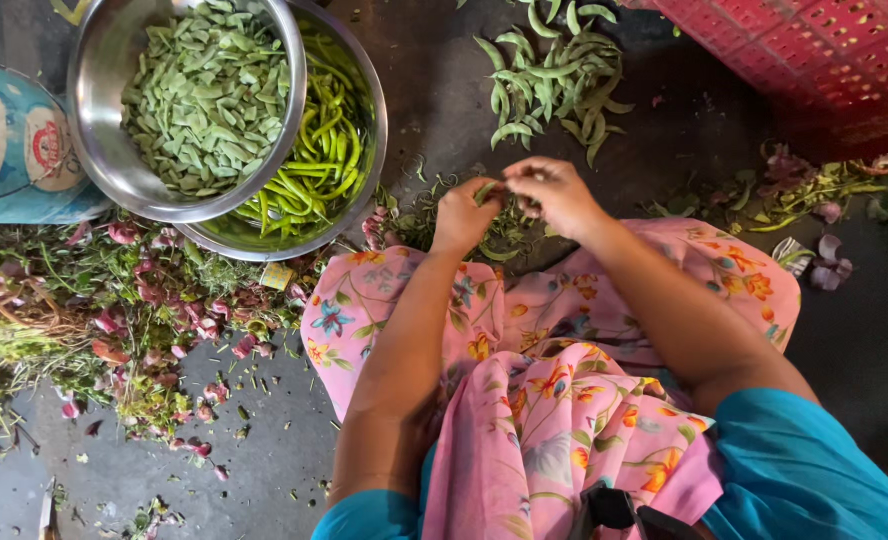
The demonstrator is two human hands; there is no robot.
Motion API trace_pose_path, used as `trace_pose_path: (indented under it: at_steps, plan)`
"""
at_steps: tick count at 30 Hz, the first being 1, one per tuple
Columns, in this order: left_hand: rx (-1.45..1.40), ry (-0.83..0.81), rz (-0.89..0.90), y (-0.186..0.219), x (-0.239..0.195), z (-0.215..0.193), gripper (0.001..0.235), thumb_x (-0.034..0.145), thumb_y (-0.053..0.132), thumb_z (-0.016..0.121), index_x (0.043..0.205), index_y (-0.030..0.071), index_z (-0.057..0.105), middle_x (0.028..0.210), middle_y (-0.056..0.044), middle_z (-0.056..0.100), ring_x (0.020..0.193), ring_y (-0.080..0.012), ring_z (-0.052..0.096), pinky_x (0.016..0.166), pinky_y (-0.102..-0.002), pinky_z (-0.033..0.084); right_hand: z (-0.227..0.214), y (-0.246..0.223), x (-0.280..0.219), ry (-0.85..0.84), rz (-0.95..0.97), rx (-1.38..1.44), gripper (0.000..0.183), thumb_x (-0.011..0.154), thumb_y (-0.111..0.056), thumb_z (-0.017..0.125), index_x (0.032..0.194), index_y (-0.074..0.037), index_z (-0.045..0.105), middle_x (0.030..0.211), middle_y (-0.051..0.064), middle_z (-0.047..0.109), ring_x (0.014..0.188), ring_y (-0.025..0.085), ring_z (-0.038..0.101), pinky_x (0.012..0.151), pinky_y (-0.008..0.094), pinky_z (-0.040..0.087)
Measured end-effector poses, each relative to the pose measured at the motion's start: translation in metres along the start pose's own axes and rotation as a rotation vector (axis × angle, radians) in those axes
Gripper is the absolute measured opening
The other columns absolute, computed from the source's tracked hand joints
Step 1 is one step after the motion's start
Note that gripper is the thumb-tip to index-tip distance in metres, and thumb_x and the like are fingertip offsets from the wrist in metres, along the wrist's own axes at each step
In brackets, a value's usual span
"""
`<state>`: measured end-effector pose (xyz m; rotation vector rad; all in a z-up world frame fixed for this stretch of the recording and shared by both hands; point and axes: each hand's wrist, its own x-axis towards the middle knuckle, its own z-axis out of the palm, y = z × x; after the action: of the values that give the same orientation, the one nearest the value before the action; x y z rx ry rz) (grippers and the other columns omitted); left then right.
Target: The person sits on the floor and trims green beans by hand, snapping off the ends and placing the trimmed pieces into a metal bowl. The person also handles whole green beans and discards the trimmings onto the floor.
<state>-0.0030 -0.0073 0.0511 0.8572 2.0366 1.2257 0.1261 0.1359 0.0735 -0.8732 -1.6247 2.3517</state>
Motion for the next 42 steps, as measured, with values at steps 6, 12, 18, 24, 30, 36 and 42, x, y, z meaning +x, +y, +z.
trace_pose_path:
  at_steps: [6, 12, 18, 24, 30, 36, 42]
  plan:
    - [0.058, -0.049, 0.055, -0.011, -0.002, 0.005, 0.029, 0.087, 0.025, 0.082, 0.106, 0.005, 0.076, 0.087, -0.013, 0.074, 0.077, -0.0195, 0.072, 0.069, -0.033, 0.054, 0.001, 0.018, 0.007, 0.084, -0.205, -0.208, 0.008, 0.097, -0.01, 0.074, 0.099, -0.003, 0.072, 0.077, -0.002, 0.064, 0.06, 0.004, 0.055, 0.052, 0.02, 0.042]
    - [-0.586, -0.079, -0.085, -0.019, 0.01, 0.004, 0.024, 0.097, 0.023, 0.069, 0.111, 0.004, 0.075, 0.09, -0.004, 0.077, 0.069, -0.0073, 0.055, 0.064, -0.026, 0.043, -0.015, 0.0, 0.01, 0.194, -0.187, -0.007, 0.011, 0.097, -0.011, 0.076, 0.1, -0.003, 0.069, 0.078, -0.001, 0.06, 0.057, 0.006, 0.049, 0.051, 0.023, 0.038]
    - [0.035, 0.133, 0.119, -0.024, 0.0, 0.006, 0.016, 0.091, 0.02, 0.073, 0.1, 0.007, 0.076, 0.088, -0.013, 0.077, 0.077, -0.0222, 0.075, 0.073, -0.034, 0.058, -0.005, -0.002, -0.005, 0.147, -0.722, -1.043, 0.03, 0.084, -0.007, 0.077, 0.113, -0.005, 0.071, 0.091, 0.015, 0.057, 0.075, 0.031, 0.062, 0.063, 0.041, 0.051]
    - [0.297, 0.142, 0.31, -0.027, 0.006, 0.02, 0.02, 0.082, 0.023, 0.071, 0.095, 0.008, 0.077, 0.093, -0.017, 0.075, 0.087, -0.0365, 0.073, 0.08, -0.044, 0.058, 0.01, -0.007, -0.013, -0.043, -0.72, -1.26, 0.018, 0.078, -0.013, 0.073, 0.086, -0.004, 0.059, 0.09, 0.015, 0.056, 0.081, 0.039, 0.063, 0.069, 0.048, 0.053]
    - [0.176, 0.072, -0.11, -0.037, 0.021, 0.019, 0.033, 0.083, 0.043, 0.073, 0.096, 0.015, 0.082, 0.094, -0.013, 0.078, 0.087, -0.0335, 0.075, 0.081, -0.043, 0.059, 0.02, -0.009, -0.023, 0.064, -0.886, -1.103, 0.009, 0.093, -0.009, 0.074, 0.092, -0.007, 0.066, 0.087, 0.011, 0.061, 0.074, 0.028, 0.063, 0.066, 0.039, 0.051]
    - [0.211, -0.033, -0.088, -0.014, 0.007, 0.009, 0.034, 0.089, 0.05, 0.069, 0.104, 0.021, 0.08, 0.098, -0.016, 0.074, 0.095, -0.0382, 0.069, 0.084, -0.05, 0.054, -0.004, 0.001, -0.003, 0.058, -0.333, -0.757, 0.006, 0.101, -0.011, 0.068, 0.101, -0.004, 0.068, 0.078, 0.003, 0.067, 0.061, 0.008, 0.058, 0.057, 0.027, 0.045]
    - [0.275, 0.044, 0.019, -0.016, 0.009, 0.014, 0.025, 0.09, 0.034, 0.065, 0.105, 0.02, 0.078, 0.102, -0.014, 0.076, 0.098, -0.0365, 0.072, 0.087, -0.048, 0.057, -0.016, 0.011, 0.006, 0.036, -0.568, -1.056, 0.01, 0.096, -0.01, 0.07, 0.101, -0.003, 0.066, 0.086, 0.015, 0.065, 0.077, 0.032, 0.064, 0.068, 0.04, 0.05]
